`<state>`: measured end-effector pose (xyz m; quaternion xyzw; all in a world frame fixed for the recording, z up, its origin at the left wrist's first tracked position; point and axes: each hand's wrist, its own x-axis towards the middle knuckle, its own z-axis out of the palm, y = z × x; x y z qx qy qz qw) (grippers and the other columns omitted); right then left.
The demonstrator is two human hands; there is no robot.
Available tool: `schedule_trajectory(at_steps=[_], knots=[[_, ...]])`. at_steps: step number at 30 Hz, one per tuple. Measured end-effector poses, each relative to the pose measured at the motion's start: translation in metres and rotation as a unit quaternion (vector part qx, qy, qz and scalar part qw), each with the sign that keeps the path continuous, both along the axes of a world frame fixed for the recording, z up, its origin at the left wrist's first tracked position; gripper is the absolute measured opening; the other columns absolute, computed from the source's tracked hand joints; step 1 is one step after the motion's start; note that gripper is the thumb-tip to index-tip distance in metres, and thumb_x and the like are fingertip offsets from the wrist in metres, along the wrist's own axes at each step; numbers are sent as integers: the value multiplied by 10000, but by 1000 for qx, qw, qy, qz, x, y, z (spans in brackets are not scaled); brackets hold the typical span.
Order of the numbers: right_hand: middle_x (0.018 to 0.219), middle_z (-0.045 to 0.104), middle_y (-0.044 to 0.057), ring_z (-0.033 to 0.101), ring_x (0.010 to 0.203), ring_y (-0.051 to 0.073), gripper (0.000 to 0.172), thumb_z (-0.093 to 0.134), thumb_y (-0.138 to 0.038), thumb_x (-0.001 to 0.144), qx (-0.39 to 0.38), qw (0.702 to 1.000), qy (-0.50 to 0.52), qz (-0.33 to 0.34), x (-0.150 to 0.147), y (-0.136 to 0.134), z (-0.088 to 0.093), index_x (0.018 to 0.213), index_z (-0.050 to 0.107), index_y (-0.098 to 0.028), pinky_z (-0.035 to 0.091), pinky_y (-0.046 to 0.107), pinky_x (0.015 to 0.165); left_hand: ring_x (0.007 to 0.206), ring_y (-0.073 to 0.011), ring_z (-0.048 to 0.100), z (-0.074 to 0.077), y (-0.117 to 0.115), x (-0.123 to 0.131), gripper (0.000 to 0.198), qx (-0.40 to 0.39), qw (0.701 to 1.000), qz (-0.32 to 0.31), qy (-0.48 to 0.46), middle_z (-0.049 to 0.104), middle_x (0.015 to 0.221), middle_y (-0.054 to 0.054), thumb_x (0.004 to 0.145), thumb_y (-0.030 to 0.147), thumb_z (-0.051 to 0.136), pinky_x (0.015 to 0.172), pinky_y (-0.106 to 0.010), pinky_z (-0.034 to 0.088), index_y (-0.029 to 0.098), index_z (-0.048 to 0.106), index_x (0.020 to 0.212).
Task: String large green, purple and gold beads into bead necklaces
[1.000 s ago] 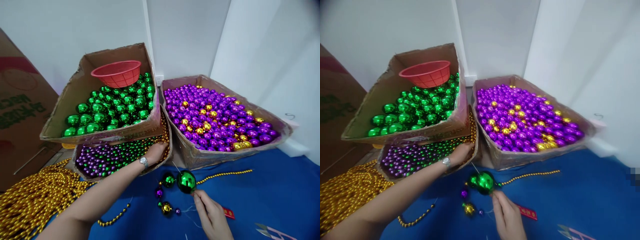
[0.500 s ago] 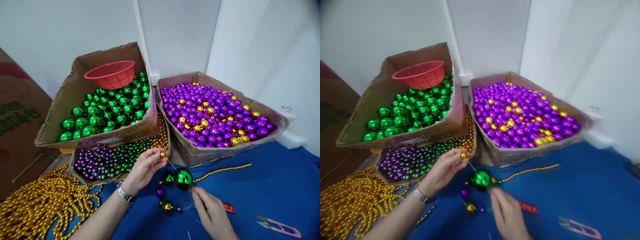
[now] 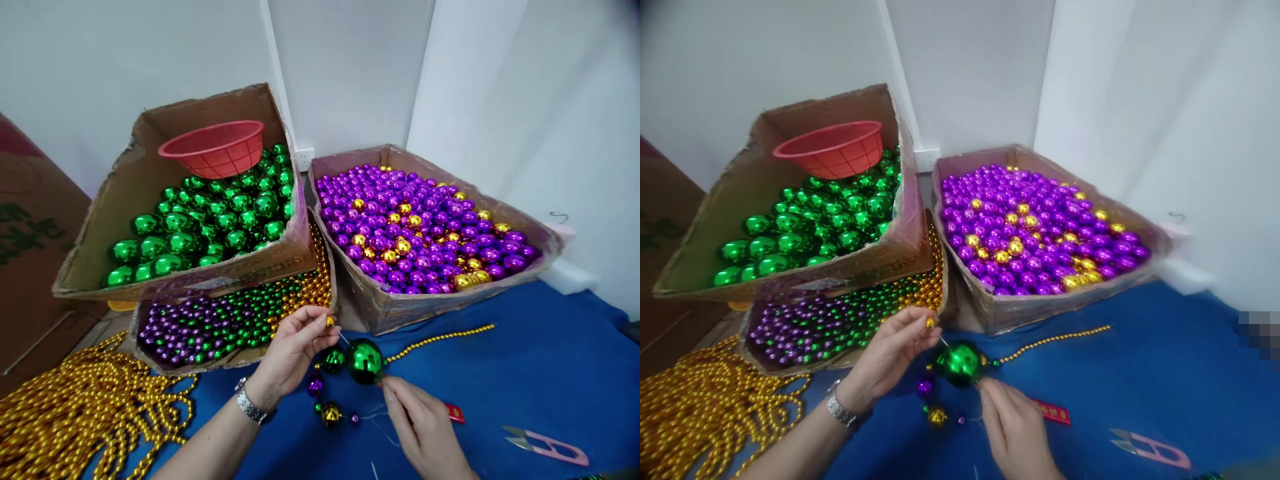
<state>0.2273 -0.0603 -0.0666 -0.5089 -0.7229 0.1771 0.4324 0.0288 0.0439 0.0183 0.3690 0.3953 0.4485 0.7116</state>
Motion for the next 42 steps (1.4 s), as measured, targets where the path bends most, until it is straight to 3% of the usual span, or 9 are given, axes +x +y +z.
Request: schedule_trajectory(at_steps=[11, 14, 19, 22, 28, 32, 37, 40, 42], knots=[[735, 630, 52, 658, 713, 196, 184, 364, -167, 964, 8, 997, -70, -16, 8, 0, -13, 1020, 537, -193, 513, 272, 673, 710, -87, 585, -6, -7, 7, 214, 102, 988, -12, 114, 636, 794, -2, 736, 218, 743, 666, -184, 470, 156, 641, 914], [695, 629, 35, 639, 608, 164, 199, 316, -219, 989, -67, 995, -70, -35, 6, -5, -32, 975, 513, -195, 482, 224, 549, 698, -94, 573, -23, -20, 20, 228, 116, 981, -50, 147, 648, 785, -8, 720, 236, 753, 644, -185, 458, 156, 652, 908], [697, 648, 62, 637, 555, 167, 294, 292, -281, 978, -62, 992, -108, -35, 14, -14, -58, 845, 539, -192, 480, 225, 494, 827, -172, 628, -59, -39, 33, 161, 154, 964, -99, 193, 679, 926, -88, 797, 297, 666, 741, -271, 492, 143, 713, 810], [935, 673, 85, 675, 728, 175, 253, 367, -261, 952, -76, 988, -131, -24, 31, -17, -43, 902, 611, -212, 518, 234, 612, 881, -188, 639, -55, -41, 32, 137, 234, 934, -124, 239, 671, 989, -94, 805, 277, 657, 794, -296, 489, 163, 730, 783], [1163, 604, 73, 586, 1066, 178, 286, 413, -235, 963, -96, 994, -52, -13, 34, -9, 17, 1223, 531, -225, 462, 284, 914, 896, -171, 645, 0, -35, 46, 69, 355, 897, -140, 224, 673, 1003, -70, 796, 207, 671, 805, -277, 494, 177, 723, 829], [1021, 644, 57, 618, 926, 169, 244, 420, -200, 961, -91, 995, 19, 40, 25, -9, 23, 1135, 589, -222, 485, 281, 829, 867, -158, 646, 18, -35, 52, 65, 344, 912, -115, 193, 670, 973, -59, 815, 205, 650, 778, -262, 503, 172, 704, 803], [823, 629, 15, 599, 674, 115, 205, 420, -219, 972, -107, 990, 90, -2, 35, -18, 24, 1046, 611, -214, 475, 216, 604, 1110, -229, 555, -3, -39, 50, 323, 382, 886, -162, 205, 572, 1218, -107, 832, 309, 627, 935, -360, 457, 204, 610, 1137], [623, 535, -38, 532, 540, 96, 211, 395, -252, 990, -111, 977, 182, -32, 35, -22, 42, 1056, 591, -216, 444, 214, 548, 1280, -298, 386, -33, -48, 63, 773, 461, 800, -283, 260, 427, 1394, -146, 691, 432, 743, 1049, -437, 348, 206, 414, 1354], [586, 509, -43, 521, 532, 97, 208, 409, -270, 987, -108, 971, 211, -11, 33, -24, 56, 1043, 600, -208, 442, 232, 568, 1231, -287, 429, -55, -56, 76, 577, 506, 740, -324, 303, 506, 1315, -135, 750, 438, 684, 1055, -455, 320, 201, 511, 1247]])
